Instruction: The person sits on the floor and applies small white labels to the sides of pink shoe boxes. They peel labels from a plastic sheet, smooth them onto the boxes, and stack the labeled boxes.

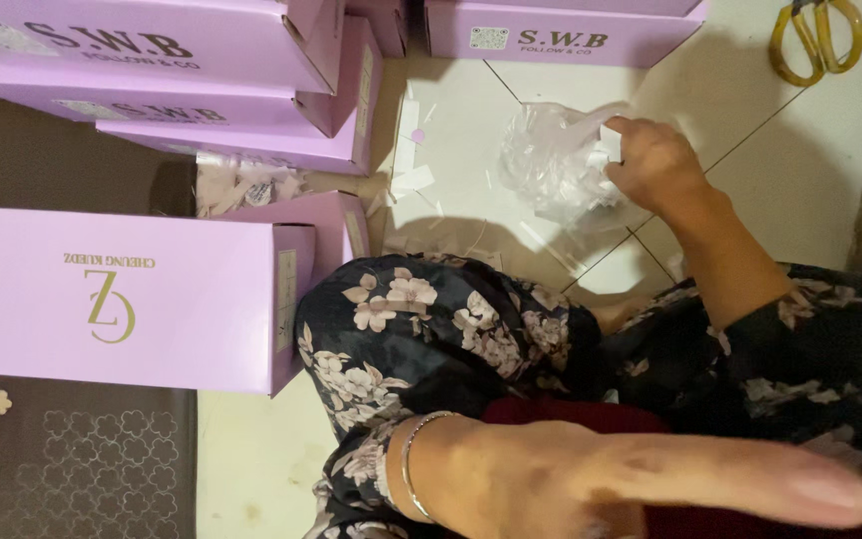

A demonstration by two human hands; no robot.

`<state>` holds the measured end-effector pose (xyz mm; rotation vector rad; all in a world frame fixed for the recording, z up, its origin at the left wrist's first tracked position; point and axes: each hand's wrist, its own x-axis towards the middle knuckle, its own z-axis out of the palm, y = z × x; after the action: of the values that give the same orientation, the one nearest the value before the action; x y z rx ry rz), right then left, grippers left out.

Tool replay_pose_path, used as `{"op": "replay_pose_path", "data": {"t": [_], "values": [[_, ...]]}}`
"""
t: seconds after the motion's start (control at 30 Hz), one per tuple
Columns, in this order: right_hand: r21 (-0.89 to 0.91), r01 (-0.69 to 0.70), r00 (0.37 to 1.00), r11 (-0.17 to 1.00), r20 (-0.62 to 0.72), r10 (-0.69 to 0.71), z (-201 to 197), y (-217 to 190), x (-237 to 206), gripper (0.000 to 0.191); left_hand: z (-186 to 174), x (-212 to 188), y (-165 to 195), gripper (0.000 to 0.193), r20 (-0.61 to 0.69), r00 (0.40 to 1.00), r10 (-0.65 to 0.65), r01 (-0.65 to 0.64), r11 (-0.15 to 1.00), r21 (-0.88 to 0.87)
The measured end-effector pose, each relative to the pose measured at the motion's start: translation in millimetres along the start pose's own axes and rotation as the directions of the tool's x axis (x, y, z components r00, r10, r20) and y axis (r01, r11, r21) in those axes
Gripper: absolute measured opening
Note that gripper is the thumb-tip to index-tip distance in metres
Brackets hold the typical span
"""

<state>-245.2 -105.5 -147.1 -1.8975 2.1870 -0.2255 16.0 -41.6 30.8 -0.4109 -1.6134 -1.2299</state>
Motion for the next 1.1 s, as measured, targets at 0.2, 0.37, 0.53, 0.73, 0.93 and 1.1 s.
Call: {"op": "replay_pose_path", "data": {"t": [0.2,0.37,0.53,0.73,0.93,1.1], "values": [[0.315,-0.127,0.991,0.941,0.088,0.104,14.4,5.7,-1.5,0.048,-44.9,-12.1,-69.3,0.029,-0.108,0.977,-0.186,0.213,0.897,0.386],[0.394,0.329,0.944,0.858,-0.123,-0.305,7.3,12.4,-1.0,0.054,-58.8,-39.6,-137.9,0.048,0.024,0.664,-0.747,0.521,0.486,0.701],[0.060,0.056,0.976,0.997,-0.215,-0.042,-10.8,-3.6,-10.4,0.036,-49.5,-67.5,-169.8,0.033,-0.153,0.526,-0.837,0.392,0.079,0.916],[0.248,-0.011,0.997,0.969,-0.072,0.030,-8.6,-21.6,-7.1,0.018,-56.1,-83.6,-183.0,0.025,-0.140,0.327,-0.935,0.310,-0.034,0.950],[-0.023,0.073,0.995,0.997,-0.060,-0.074,20.0,-28.1,-5.6,0.043,-58.3,-87.5,-185.8,0.029,-0.161,0.180,-0.970,0.309,-0.100,0.946],[0.017,-0.048,0.984,0.999,0.171,0.044,16.1,-23.5,-1.0,0.030,-59.0,-90.1,-187.1,0.029,-0.181,0.264,-0.947,0.309,-0.095,0.946]]}}
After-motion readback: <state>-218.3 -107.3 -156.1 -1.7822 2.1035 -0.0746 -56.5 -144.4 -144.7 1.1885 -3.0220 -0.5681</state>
